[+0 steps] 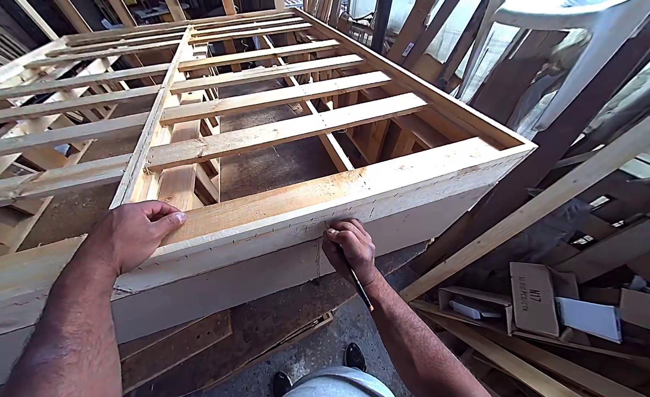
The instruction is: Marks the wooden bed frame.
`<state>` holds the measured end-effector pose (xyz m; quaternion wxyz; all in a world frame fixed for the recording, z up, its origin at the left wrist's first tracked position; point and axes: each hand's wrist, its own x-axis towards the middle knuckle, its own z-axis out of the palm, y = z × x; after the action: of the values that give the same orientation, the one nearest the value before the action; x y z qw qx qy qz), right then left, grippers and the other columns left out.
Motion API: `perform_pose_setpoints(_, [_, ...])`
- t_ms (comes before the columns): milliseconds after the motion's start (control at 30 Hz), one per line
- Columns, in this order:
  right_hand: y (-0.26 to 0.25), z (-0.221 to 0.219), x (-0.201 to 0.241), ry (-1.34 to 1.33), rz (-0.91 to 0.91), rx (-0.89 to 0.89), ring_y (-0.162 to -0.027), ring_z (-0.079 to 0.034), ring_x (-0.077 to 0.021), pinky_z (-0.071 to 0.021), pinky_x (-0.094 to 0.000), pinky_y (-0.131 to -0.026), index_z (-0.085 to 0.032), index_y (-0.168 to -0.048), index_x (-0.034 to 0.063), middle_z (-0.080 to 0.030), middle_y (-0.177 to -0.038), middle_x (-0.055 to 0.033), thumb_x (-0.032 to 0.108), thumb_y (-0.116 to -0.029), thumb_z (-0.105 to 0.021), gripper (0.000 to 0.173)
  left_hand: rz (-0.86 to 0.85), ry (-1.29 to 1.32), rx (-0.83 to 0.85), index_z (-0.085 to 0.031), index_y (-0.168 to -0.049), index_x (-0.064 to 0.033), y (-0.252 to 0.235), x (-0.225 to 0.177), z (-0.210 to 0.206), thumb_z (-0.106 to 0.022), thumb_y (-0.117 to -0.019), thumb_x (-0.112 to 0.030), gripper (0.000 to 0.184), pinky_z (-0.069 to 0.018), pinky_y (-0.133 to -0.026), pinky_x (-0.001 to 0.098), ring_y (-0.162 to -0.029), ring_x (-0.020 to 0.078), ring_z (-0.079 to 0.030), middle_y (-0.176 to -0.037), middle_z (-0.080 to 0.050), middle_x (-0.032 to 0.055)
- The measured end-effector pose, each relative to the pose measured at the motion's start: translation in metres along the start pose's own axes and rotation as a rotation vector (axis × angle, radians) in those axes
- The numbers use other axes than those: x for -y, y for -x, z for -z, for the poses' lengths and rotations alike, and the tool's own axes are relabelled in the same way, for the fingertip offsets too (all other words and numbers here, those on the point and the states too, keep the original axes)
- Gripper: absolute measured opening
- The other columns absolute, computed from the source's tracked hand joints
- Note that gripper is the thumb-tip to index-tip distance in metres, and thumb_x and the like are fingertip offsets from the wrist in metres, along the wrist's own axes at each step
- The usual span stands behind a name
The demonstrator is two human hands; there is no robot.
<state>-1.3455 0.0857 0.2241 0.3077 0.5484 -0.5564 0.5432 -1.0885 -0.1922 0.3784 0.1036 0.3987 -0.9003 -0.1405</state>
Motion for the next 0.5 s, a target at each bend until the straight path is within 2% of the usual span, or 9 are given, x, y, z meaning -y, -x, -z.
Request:
perform_pose_setpoints(100, [0.0058,-0.0032,0.0023,-0.009,-0.010,0.027,-0.088,-0.070,-0.0231,-0.0587,-0.0391,-0.081,-0.068,-0.084,0.0063,-0.071,-0.088,-0.0083,0.006,-0.0873,-0.067,0.004,0.000,0.001,0.004,-0.077,-0.106,-0.0184,0.0002,0.0032,-0.0014,-0.059,-0.1034,-0.042,0.029,-0.0528,-0.077,0.0633,-0.086,0.0282,-0.070,-0.093,-0.074,0.0083])
perform_pose_setpoints(267, [0.0101,-0.0018,-0.0014,-0.002,-0.005,0.042,-0.089,-0.070,-0.0236,-0.0588,-0.0392,-0.081,-0.067,-0.083,0.0067,-0.071,-0.088,-0.0086,0.007,-0.0884,-0.066,0.005,0.007,0.010,0.007,-0.076,-0.106,-0.0165,0.0011,-0.0007,0.0000,-0.060,-0.1039,-0.038,0.028,-0.0523,-0.079,0.0629,-0.089,0.0292,-0.070,-0.096,-0.074,0.0096])
perform_pose_setpoints(500, [0.0085,0.0050,-0.0033,-0.028,-0.068,-0.003,-0.087,-0.069,-0.0211,-0.0592,-0.0374,-0.080,-0.067,-0.084,0.0066,-0.070,-0.085,-0.0067,0.006,-0.0862,-0.066,0.003,0.018,-0.018,0.004,-0.077,-0.106,-0.0184,0.0012,-0.0025,0.0012,-0.060,-0.1034,-0.039,0.026,-0.0511,-0.080,0.0650,-0.092,0.0302,-0.070,-0.097,-0.075,0.0093])
